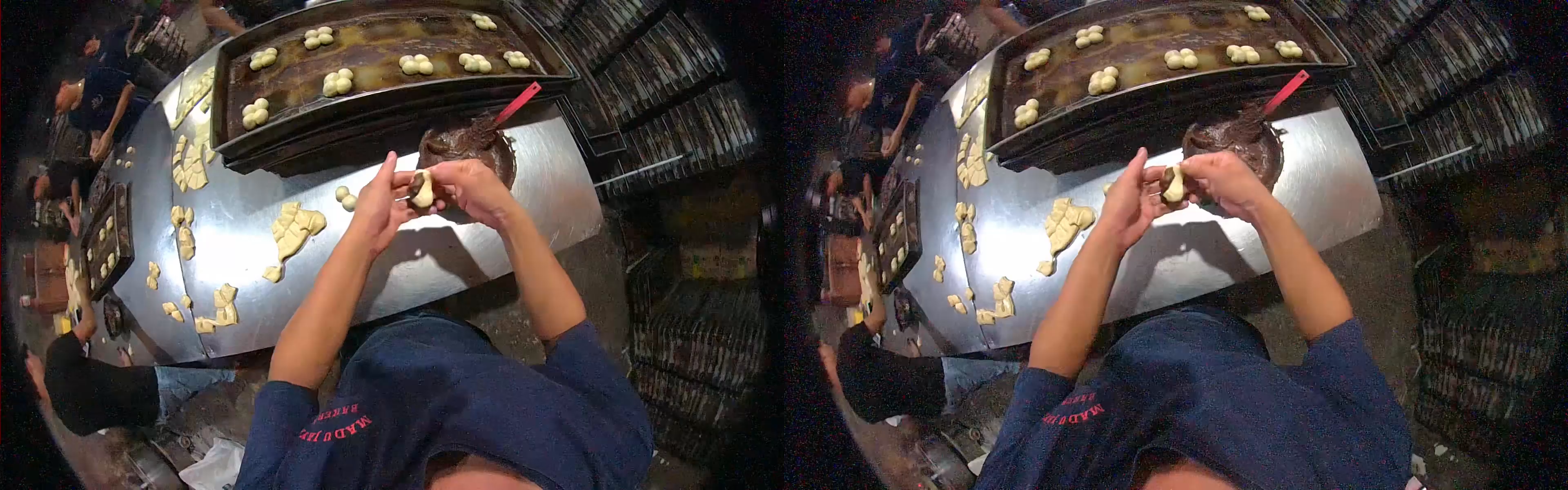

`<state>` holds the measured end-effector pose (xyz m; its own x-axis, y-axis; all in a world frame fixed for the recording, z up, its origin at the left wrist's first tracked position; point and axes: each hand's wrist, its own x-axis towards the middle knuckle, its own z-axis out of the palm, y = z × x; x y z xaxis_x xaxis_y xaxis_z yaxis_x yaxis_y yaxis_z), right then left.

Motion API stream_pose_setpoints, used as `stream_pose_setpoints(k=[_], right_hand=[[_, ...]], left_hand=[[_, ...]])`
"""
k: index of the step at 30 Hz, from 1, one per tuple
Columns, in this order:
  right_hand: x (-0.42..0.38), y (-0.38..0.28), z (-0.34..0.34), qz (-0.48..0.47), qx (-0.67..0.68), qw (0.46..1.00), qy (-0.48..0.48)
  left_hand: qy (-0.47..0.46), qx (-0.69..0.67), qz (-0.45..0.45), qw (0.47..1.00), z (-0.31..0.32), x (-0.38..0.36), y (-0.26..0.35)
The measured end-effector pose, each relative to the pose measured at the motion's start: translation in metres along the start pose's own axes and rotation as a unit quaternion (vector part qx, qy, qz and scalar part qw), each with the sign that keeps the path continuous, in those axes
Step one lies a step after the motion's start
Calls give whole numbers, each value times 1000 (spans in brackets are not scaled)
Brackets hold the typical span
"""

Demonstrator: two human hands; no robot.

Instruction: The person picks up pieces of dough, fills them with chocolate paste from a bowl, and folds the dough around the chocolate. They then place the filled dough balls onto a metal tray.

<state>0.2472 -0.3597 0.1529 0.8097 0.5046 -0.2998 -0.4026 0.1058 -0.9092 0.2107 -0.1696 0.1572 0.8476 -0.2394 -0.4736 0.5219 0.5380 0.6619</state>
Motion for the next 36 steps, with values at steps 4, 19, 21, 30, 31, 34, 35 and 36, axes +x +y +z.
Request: stream_pose_setpoints(k=[4,19,21,30,31,34,35,36], right_hand=[[-3,-8,29,-378,-469,768,216],[-29,0,86,-515,-345,770,151],[-47,0,103,-517,-322,787,100],[-54,2,90,-504,-406,728,224],[-56,6,95,-495,-412,736,208],[-73,4,99,-452,-359,804,146],[-78,0,102,-438,-329,820,166],[-78,-7,107,-425,-356,814,173]], left_hand=[[98,-50,62,992,3,-23,1],[100,53,131,985,5,-78,0],[114,144,151,971,8,-93,16],[67,137,136,979,30,-94,2],[34,220,192,956,15,-86,-7],[64,213,184,957,-7,-89,-2],[28,217,169,961,-16,-90,-4],[4,193,178,965,-13,-94,-8]])
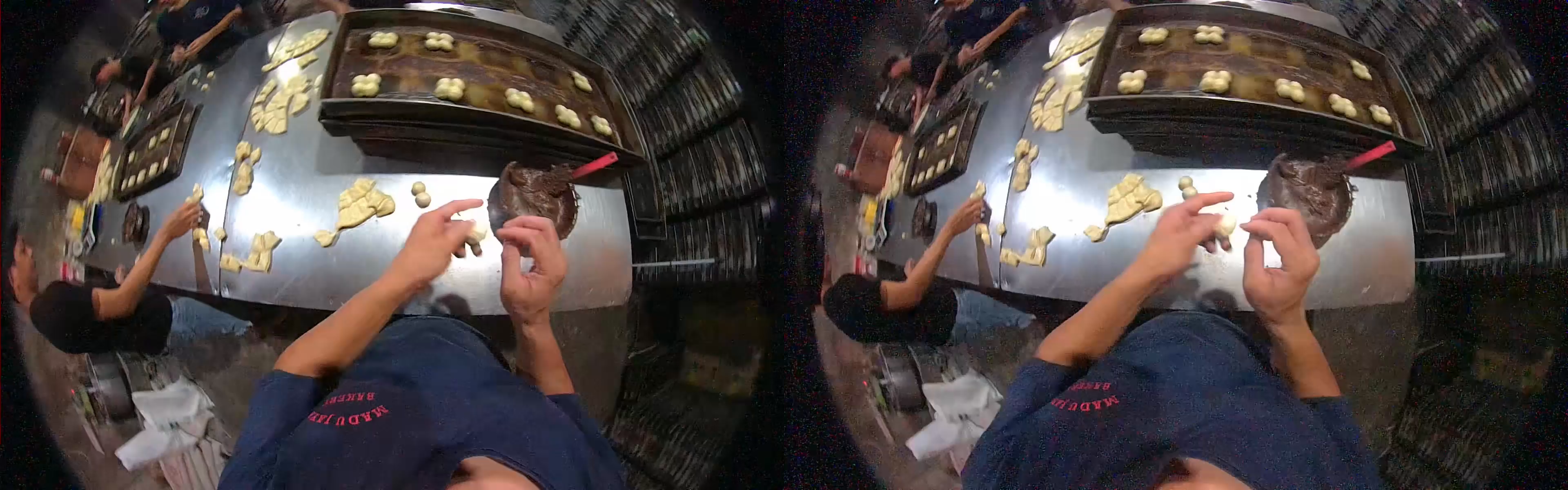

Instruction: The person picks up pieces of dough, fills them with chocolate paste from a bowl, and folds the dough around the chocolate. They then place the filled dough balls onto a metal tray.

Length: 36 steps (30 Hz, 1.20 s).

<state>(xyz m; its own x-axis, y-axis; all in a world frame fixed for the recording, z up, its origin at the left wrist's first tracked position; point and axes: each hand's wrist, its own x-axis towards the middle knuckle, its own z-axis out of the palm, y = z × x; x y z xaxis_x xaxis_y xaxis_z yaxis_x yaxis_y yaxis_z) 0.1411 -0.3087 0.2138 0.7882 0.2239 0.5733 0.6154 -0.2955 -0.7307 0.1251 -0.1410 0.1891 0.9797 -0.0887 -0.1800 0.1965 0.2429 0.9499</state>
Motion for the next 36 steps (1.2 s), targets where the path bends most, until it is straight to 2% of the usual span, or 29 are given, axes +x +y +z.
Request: stream_pose_setpoints(k=[1,2,3,5,6,7,8,9,10,11,12,13,15,16,17,19,21,23,24,25,27,28,29,30,31,33,35,36], right_hand=[[6,-4,0,5,-30,1000,-8],[3,1,1,4,-45,995,-92],[-13,16,-3,68,-26,981,-182],[-44,39,-5,97,-40,972,-212],[-66,60,-2,140,-73,972,-172],[-89,85,5,182,-107,969,-130],[-107,107,15,115,-167,974,-102],[-120,119,32,115,-168,974,-103],[-132,124,55,65,-215,969,-107],[-140,124,74,16,-261,959,-110],[-134,122,96,3,-243,961,-133],[-120,126,113,-6,-226,962,-154],[-93,146,115,-45,-203,956,-205],[-83,155,106,-53,-202,961,-182],[-82,158,94,-33,-215,967,-136],[-98,155,73,-2,-242,963,-115],[-127,151,78,23,-212,970,-116],[-135,141,106,22,-166,975,-145],[-118,132,114,38,-140,968,-207],[-98,125,120,3,-134,976,-175],[-81,160,115,-44,-164,973,-158],[-81,166,99,-33,-183,973,-135],[-87,169,87,-29,-179,978,-103],[-102,162,74,-4,-184,976,-114],[-116,153,66,16,-189,973,-130],[-134,139,81,18,-170,975,-144],[-123,128,108,-11,-124,978,-166],[-110,138,113,-21,-140,974,-175]], left_hand=[[-19,-27,14,999,8,-6,-1],[-66,50,-6,997,3,-4,-25],[-82,81,43,992,3,-4,-46],[-154,243,-117,950,-21,-12,-23],[-55,436,-68,896,-48,-4,-50],[74,493,-21,866,-89,5,-84],[233,462,-22,855,-126,14,-94],[313,471,9,825,-171,19,-105],[387,559,16,733,-193,22,-106],[403,564,-65,718,-208,26,-103],[362,610,-77,701,-211,26,-99],[352,615,-77,701,-217,27,-102],[318,555,7,768,-227,37,-107],[307,492,81,811,-229,35,-107],[296,494,83,813,-233,32,-107],[333,393,-10,857,-250,25,-102],[437,389,34,810,-288,12,-123],[527,383,7,758,-361,5,-163],[523,347,28,778,-344,-2,-148],[524,307,54,793,-326,-10,-121],[458,349,56,816,-293,-20,-98],[385,349,91,849,-272,-27,-91],[336,387,106,852,-270,-30,-101],[298,404,98,859,-251,-39,-101],[281,350,43,892,-213,-46,-91],[225,367,29,902,-192,-56,-115],[206,462,51,861,-172,-60,-128],[207,463,59,860,-164,-55,-128]])
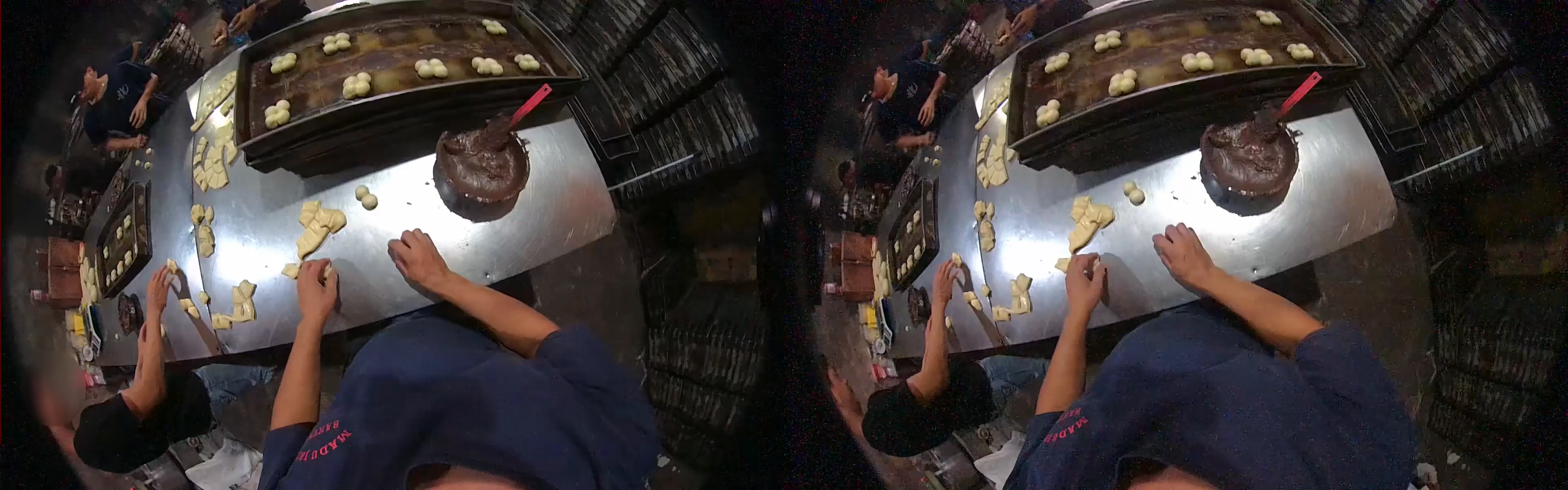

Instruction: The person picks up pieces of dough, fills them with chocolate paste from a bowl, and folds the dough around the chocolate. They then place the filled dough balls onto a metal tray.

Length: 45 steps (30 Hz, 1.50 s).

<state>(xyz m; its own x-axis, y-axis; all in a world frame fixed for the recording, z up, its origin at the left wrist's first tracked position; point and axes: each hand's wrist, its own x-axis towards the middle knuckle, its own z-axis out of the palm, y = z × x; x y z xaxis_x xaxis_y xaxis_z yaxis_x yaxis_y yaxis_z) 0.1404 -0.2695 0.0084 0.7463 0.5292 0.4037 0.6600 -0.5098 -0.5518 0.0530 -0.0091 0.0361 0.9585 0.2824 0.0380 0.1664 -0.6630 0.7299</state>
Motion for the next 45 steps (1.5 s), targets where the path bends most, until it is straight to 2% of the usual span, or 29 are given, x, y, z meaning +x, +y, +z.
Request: stream_pose_setpoints(k=[2,3,5,8,11,13,14,17,19,21,23,24,25,27,29,30,31,33,35,36,37,38,39,41,42,43,44,45], right_hand=[[13,21,1,7,-30,1000,0],[8,35,-8,24,-45,999,11],[-20,20,-32,41,-30,997,57],[-39,-5,-20,28,8,999,26],[1,-8,-11,26,16,999,-25],[-2,35,-2,73,-28,997,4],[-8,20,-28,80,-30,995,49],[-47,8,-29,57,4,998,20],[-35,-10,-14,44,26,999,3],[-5,-2,-10,18,8,1000,2],[-4,14,-27,80,-18,996,41],[-10,20,-40,51,-32,996,65],[-30,28,-53,33,-19,999,3],[-64,18,-66,-5,44,998,-41],[-78,-3,-67,113,132,978,-119],[-55,-18,-76,163,106,966,-171],[-35,-19,-71,162,103,966,-171],[9,-13,-52,315,214,918,-111],[73,-8,-44,267,131,953,-53],[97,3,-33,197,106,974,-18],[127,-4,-27,214,138,967,28],[143,14,-6,135,106,981,89],[149,39,24,112,101,981,118],[152,47,34,65,3,998,2],[146,62,45,50,9,999,-16],[142,63,44,45,33,998,-26],[136,68,55,-37,3,997,64],[148,20,30,109,-33,993,6]], left_hand=[[40,154,69,985,-1,-9,7],[41,159,70,984,-3,-15,3],[87,173,32,981,1,-17,-9],[93,138,38,985,8,-16,-6],[85,92,30,992,7,-11,4],[49,68,34,996,0,-14,1],[52,70,30,996,-4,-17,-4],[71,48,19,996,6,-18,-11],[104,87,67,989,7,-18,-7],[114,87,48,989,12,-13,-9],[112,92,61,988,10,-15,-7],[118,100,97,983,11,-15,-16],[123,97,87,984,10,-17,-19],[130,118,112,978,13,-20,-19],[132,134,113,976,15,-22,-23],[140,160,114,970,17,-22,-23],[141,158,115,971,19,-22,-23],[144,172,115,968,19,-21,-26],[131,164,114,971,17,-18,-24],[135,153,109,973,17,-19,-22],[128,153,111,974,17,-20,-21],[128,154,107,974,17,-20,-20],[128,157,103,974,15,-20,-20],[127,174,110,970,22,-23,-23],[136,197,112,965,21,-21,-26],[137,220,128,957,19,-20,-27],[135,248,138,949,17,-22,-26],[135,227,107,958,14,-23,-25]])
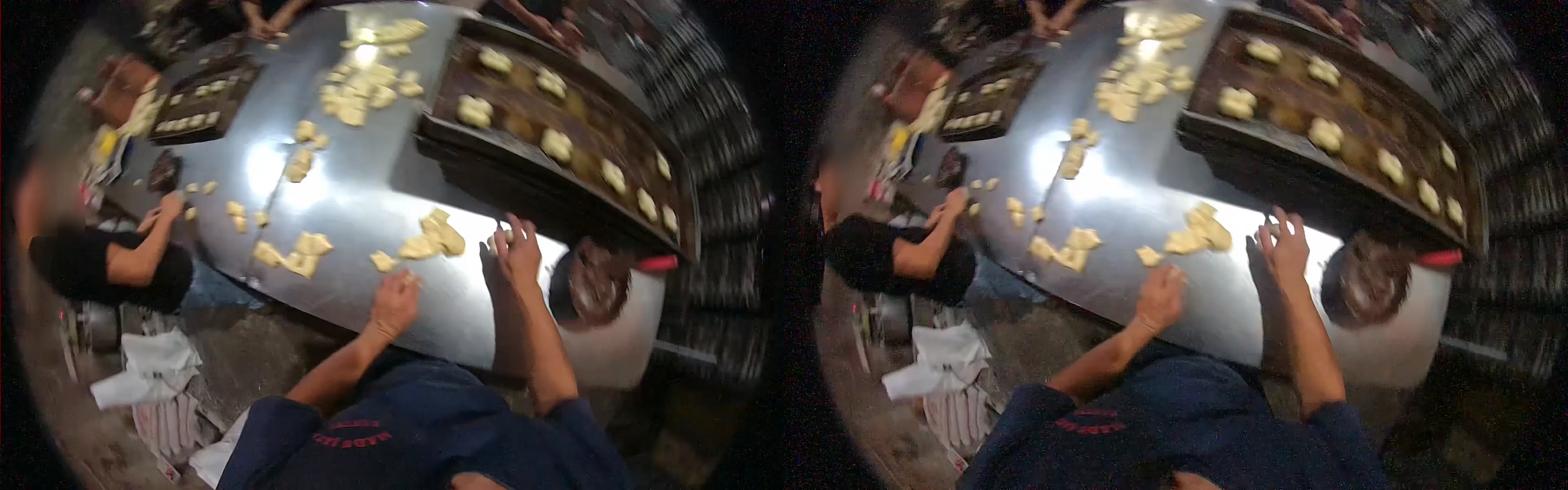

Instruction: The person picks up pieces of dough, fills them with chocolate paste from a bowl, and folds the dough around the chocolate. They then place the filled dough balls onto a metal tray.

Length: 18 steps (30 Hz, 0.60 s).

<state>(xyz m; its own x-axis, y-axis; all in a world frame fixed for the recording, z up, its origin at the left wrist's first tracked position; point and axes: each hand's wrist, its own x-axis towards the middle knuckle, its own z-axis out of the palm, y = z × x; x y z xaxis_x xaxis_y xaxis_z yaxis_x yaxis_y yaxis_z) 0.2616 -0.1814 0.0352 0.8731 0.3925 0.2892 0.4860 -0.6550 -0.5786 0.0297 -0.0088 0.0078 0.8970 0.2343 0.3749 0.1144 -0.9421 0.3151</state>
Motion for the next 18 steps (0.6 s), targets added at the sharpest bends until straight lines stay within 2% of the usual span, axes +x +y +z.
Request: stream_pose_setpoints(k=[1,2,3,4,5,6,7,8,9,10,11,12,13,14,15,16,17,18], right_hand=[[-5,-12,-4,-6,9,1000,-19],[-12,-11,-4,-24,-39,994,-99],[-19,-4,13,-9,-1,997,-80],[-22,7,29,33,120,991,-53],[-19,-8,30,133,161,977,-44],[-18,12,56,93,76,992,-45],[-21,4,56,73,180,980,37],[-18,20,67,-4,100,991,88],[-25,35,61,-32,29,999,22],[-54,50,23,39,1,999,37],[-58,28,-4,38,-40,998,2],[-43,0,-7,-8,-58,998,-37],[-42,-1,-9,26,19,999,-20],[-48,-14,-27,-27,31,993,112],[-50,-16,-37,-24,113,989,91],[-56,-20,-47,-15,188,980,66],[-58,-34,-60,-22,194,979,58],[-62,-51,-79,-2,258,964,59]], left_hand=[[-8,-30,-22,999,-2,-1,1],[12,-34,-34,999,-3,0,1],[29,-47,-35,998,-2,1,5],[51,-45,-32,997,-3,0,6],[72,-56,-20,996,-5,0,4],[69,-59,16,996,-4,4,0],[56,-20,39,997,5,4,-10],[38,-274,-121,953,46,-11,-32],[49,-93,22,994,13,12,-8],[-4,-133,62,989,24,7,15],[4,-81,46,996,23,1,16],[47,0,11,999,14,4,1],[29,-41,-25,998,9,4,8],[0,-63,-60,996,4,5,9],[-32,-97,-94,990,-3,10,20],[-91,-177,-199,960,-10,15,33],[-151,-260,-296,907,-23,32,56],[-101,-397,-289,866,-29,47,81]])
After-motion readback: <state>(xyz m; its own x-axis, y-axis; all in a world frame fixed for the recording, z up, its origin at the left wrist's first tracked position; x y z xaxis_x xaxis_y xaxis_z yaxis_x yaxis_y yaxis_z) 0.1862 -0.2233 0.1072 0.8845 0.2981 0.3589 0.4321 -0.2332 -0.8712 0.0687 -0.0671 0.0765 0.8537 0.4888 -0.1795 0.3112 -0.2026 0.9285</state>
